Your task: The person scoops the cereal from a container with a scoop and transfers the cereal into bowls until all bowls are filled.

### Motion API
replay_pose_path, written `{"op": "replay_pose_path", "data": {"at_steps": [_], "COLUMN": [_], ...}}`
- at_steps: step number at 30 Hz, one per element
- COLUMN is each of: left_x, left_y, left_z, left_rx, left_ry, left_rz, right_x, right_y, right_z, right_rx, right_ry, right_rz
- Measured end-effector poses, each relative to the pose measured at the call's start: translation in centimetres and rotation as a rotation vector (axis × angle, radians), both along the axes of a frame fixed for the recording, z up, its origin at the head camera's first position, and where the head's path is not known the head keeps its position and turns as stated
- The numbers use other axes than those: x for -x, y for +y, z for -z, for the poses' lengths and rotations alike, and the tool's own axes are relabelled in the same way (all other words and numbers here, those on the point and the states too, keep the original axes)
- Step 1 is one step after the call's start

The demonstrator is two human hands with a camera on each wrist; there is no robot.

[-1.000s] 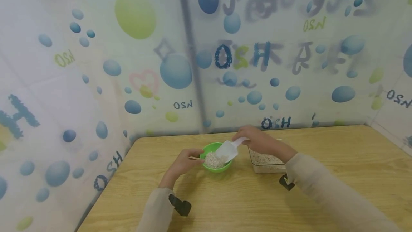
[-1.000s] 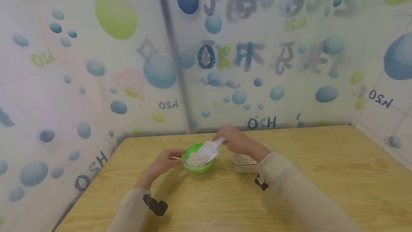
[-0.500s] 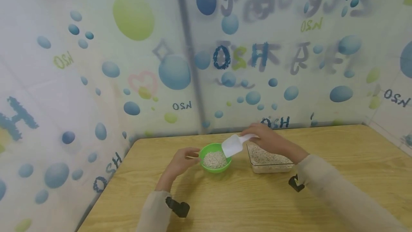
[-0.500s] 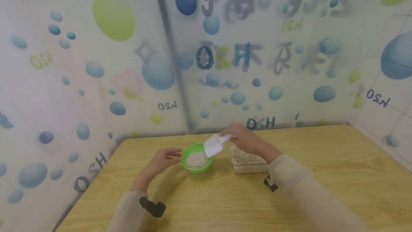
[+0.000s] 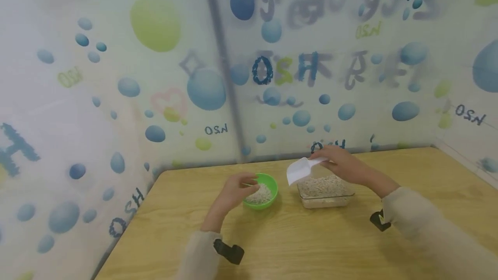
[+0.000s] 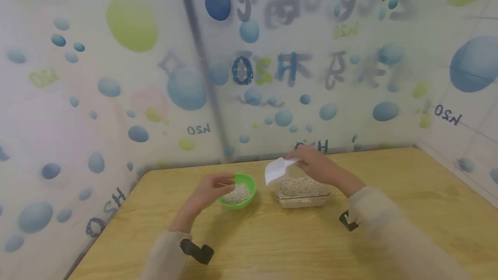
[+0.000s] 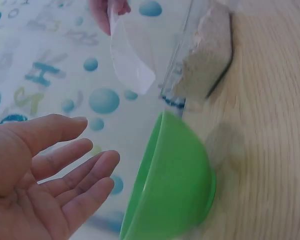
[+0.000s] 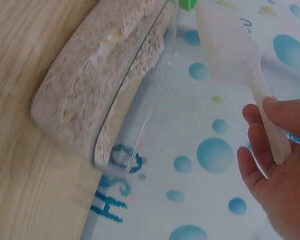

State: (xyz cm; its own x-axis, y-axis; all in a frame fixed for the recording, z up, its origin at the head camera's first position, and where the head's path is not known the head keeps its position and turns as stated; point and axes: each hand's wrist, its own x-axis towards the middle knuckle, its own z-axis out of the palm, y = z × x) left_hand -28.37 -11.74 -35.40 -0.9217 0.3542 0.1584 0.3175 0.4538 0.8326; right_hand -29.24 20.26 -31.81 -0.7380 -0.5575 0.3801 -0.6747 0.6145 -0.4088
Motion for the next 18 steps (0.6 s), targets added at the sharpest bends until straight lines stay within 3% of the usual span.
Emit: {"op": "replay_pose_path", "data": {"at_steps": [9,18], "left_x": [0.3,0.2], "left_y": [5.2,9.0], "left_z": [0.9,1.8], "left_rx": [-0.044,-0.001], "left_ry": [-0.025,-0.121], "left_rz": [0.118,0.087], "right_x": [-0.6,-1.1], "right_y": [3.2,5.1], "right_z": [-0.3,-1.2], "right_rx": [-0.064,-0.185], "right_ry": [-0.038,-0.104], "right_rz": [0.024,-0.021]}}
